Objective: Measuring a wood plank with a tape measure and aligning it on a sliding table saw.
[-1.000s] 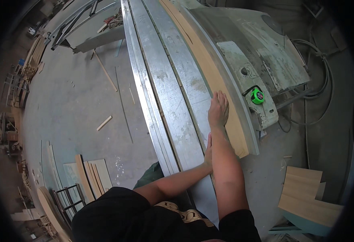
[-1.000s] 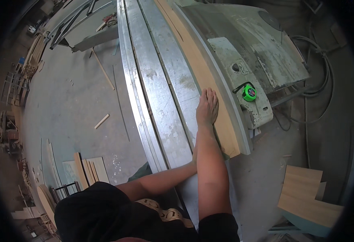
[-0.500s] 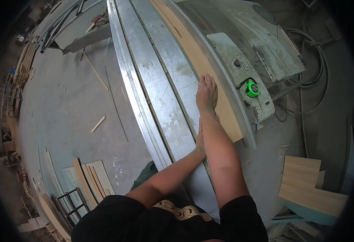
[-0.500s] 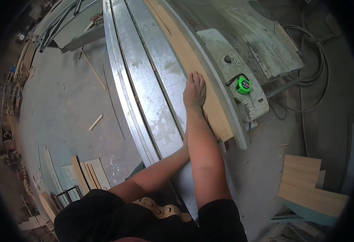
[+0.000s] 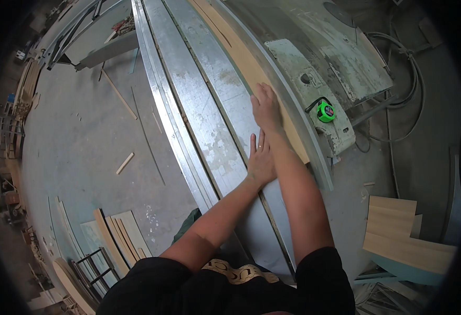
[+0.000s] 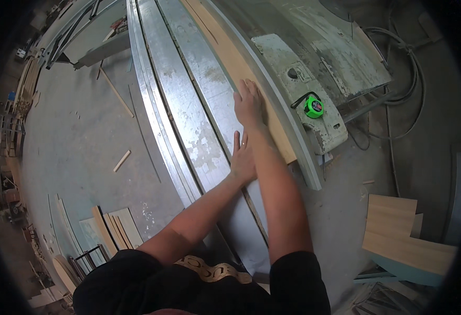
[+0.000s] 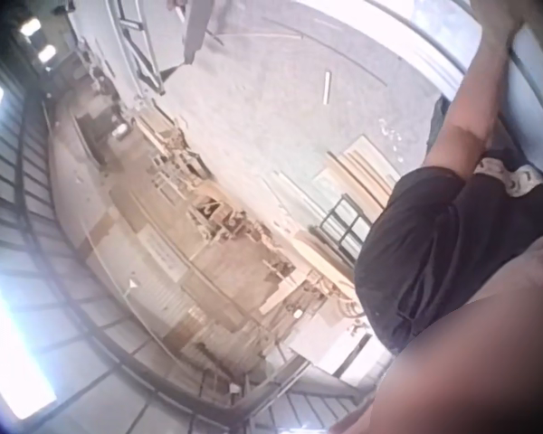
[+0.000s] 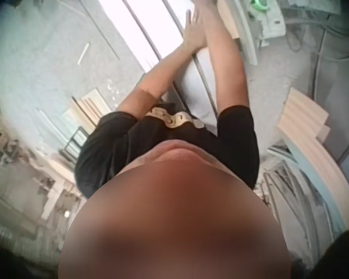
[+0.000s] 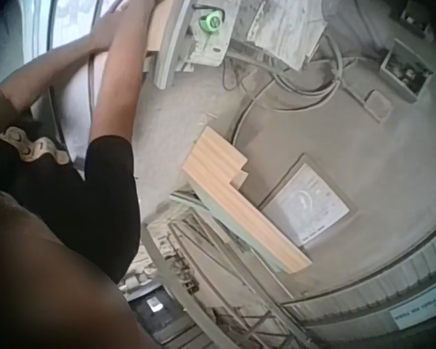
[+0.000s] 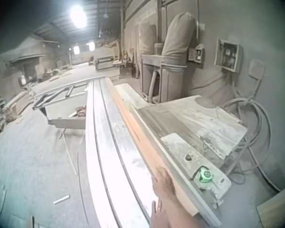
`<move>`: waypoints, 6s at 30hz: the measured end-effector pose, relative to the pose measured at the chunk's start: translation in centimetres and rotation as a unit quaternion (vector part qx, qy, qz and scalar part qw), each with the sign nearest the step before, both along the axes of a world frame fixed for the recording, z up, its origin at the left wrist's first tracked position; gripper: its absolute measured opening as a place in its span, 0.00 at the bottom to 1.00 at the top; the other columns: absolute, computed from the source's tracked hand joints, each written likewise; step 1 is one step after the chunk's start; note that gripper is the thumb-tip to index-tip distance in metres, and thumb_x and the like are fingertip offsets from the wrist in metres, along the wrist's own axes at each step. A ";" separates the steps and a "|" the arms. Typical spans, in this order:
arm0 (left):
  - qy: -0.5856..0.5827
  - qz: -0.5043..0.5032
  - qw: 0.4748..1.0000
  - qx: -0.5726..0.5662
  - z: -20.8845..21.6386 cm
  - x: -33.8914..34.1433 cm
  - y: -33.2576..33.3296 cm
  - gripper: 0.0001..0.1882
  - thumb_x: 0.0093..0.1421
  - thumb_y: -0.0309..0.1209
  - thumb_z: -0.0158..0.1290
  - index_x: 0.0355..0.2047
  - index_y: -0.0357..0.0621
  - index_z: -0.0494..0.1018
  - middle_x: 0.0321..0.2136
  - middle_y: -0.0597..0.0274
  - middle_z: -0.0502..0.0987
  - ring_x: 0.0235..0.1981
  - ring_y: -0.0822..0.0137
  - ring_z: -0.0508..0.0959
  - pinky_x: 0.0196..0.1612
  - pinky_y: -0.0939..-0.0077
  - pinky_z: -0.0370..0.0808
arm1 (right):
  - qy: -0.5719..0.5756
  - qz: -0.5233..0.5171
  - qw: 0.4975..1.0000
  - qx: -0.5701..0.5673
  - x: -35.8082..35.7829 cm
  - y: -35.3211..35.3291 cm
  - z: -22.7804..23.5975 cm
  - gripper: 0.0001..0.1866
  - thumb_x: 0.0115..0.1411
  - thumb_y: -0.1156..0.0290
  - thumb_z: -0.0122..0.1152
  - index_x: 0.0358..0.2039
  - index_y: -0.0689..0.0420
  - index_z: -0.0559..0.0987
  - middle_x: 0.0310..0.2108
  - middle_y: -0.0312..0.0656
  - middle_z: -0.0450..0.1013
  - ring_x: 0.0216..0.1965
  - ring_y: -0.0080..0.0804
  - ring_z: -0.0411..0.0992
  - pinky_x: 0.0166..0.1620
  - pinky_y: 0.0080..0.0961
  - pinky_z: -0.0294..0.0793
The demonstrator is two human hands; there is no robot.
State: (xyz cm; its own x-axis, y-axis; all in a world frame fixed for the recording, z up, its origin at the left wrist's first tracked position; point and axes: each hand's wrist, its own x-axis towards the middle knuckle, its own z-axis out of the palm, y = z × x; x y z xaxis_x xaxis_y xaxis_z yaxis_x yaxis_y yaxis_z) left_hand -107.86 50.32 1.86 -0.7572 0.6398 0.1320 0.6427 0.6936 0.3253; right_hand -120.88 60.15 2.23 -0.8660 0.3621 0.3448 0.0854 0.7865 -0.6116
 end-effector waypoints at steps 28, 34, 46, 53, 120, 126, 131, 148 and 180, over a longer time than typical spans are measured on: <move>0.032 0.043 0.998 0.041 -2.3 -4.9 -0.8 0.63 0.57 0.76 0.45 0.73 0.29 0.49 0.74 0.36 0.50 0.78 0.48 0.45 0.76 0.43 0.33 | -0.080 0.283 0.820 0.492 15.6 10.5 5.3 0.16 0.61 0.68 0.56 0.48 0.58 0.79 0.61 0.41 0.71 0.74 0.40 0.56 0.78 0.48 0.43; 0.044 0.050 0.997 0.030 -2.6 -4.1 -0.8 0.65 0.56 0.77 0.45 0.73 0.30 0.49 0.74 0.38 0.51 0.78 0.49 0.45 0.76 0.46 0.35 | -0.068 0.280 0.823 0.490 15.9 10.7 3.3 0.14 0.61 0.68 0.55 0.45 0.56 0.80 0.50 0.39 0.75 0.70 0.35 0.62 0.77 0.50 0.43; 0.051 0.056 0.997 0.019 -3.2 -3.4 -0.4 0.65 0.56 0.78 0.44 0.74 0.31 0.48 0.75 0.38 0.49 0.78 0.49 0.44 0.77 0.47 0.34 | -0.063 0.271 0.813 0.511 16.5 11.3 1.7 0.16 0.63 0.67 0.53 0.48 0.57 0.81 0.51 0.37 0.76 0.68 0.30 0.64 0.78 0.51 0.41; 0.055 0.063 0.996 0.008 -3.4 -3.3 -0.3 0.65 0.56 0.78 0.45 0.74 0.32 0.48 0.75 0.39 0.48 0.78 0.50 0.43 0.77 0.48 0.33 | -0.073 0.264 0.810 0.518 16.6 11.3 1.5 0.17 0.64 0.67 0.52 0.50 0.56 0.81 0.52 0.35 0.76 0.69 0.29 0.63 0.78 0.51 0.40; 0.206 0.113 0.969 0.081 -7.1 5.7 1.9 0.30 0.67 0.41 0.52 0.65 0.36 0.67 0.67 0.52 0.67 0.72 0.56 0.61 0.75 0.39 0.43 | -0.031 0.223 0.787 0.574 17.5 12.4 -0.4 0.16 0.67 0.67 0.50 0.50 0.49 0.82 0.55 0.28 0.76 0.69 0.22 0.63 0.78 0.52 0.38; 0.202 0.108 0.970 0.084 -7.2 6.2 2.0 0.31 0.67 0.42 0.51 0.65 0.36 0.66 0.68 0.50 0.66 0.72 0.55 0.61 0.75 0.37 0.43 | -0.112 0.219 0.779 0.576 18.3 12.2 0.3 0.18 0.68 0.67 0.49 0.55 0.49 0.80 0.60 0.28 0.74 0.71 0.22 0.59 0.78 0.51 0.37; 0.194 0.105 0.972 0.084 -7.3 7.0 2.4 0.31 0.68 0.42 0.49 0.65 0.35 0.65 0.68 0.49 0.65 0.73 0.55 0.60 0.75 0.37 0.41 | -0.120 0.219 0.782 0.572 19.1 12.5 0.3 0.18 0.68 0.67 0.49 0.55 0.48 0.80 0.60 0.27 0.74 0.71 0.22 0.59 0.78 0.51 0.37; 0.200 0.107 0.970 0.085 -7.2 8.2 3.1 0.30 0.68 0.43 0.49 0.65 0.37 0.66 0.68 0.51 0.66 0.72 0.55 0.61 0.75 0.38 0.42 | -0.029 0.220 0.797 0.562 19.9 13.9 -0.7 0.14 0.68 0.67 0.50 0.45 0.48 0.84 0.51 0.28 0.79 0.68 0.23 0.65 0.78 0.50 0.41; 0.199 0.100 0.971 0.092 -7.2 10.3 3.7 0.30 0.69 0.45 0.48 0.65 0.39 0.66 0.68 0.53 0.66 0.73 0.57 0.60 0.75 0.37 0.42 | -0.032 0.211 0.798 0.564 22.1 14.5 -0.3 0.13 0.67 0.67 0.51 0.42 0.47 0.85 0.49 0.28 0.81 0.67 0.23 0.66 0.78 0.48 0.41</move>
State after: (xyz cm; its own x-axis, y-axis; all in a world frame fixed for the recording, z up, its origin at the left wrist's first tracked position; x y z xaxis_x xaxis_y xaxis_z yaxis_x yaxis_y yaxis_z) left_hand -97.60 54.06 -5.36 -0.7295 0.4235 0.5370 0.6013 0.7713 0.2086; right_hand -98.79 74.69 1.96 -0.8579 -0.4750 0.1960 -0.3292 0.8010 0.5000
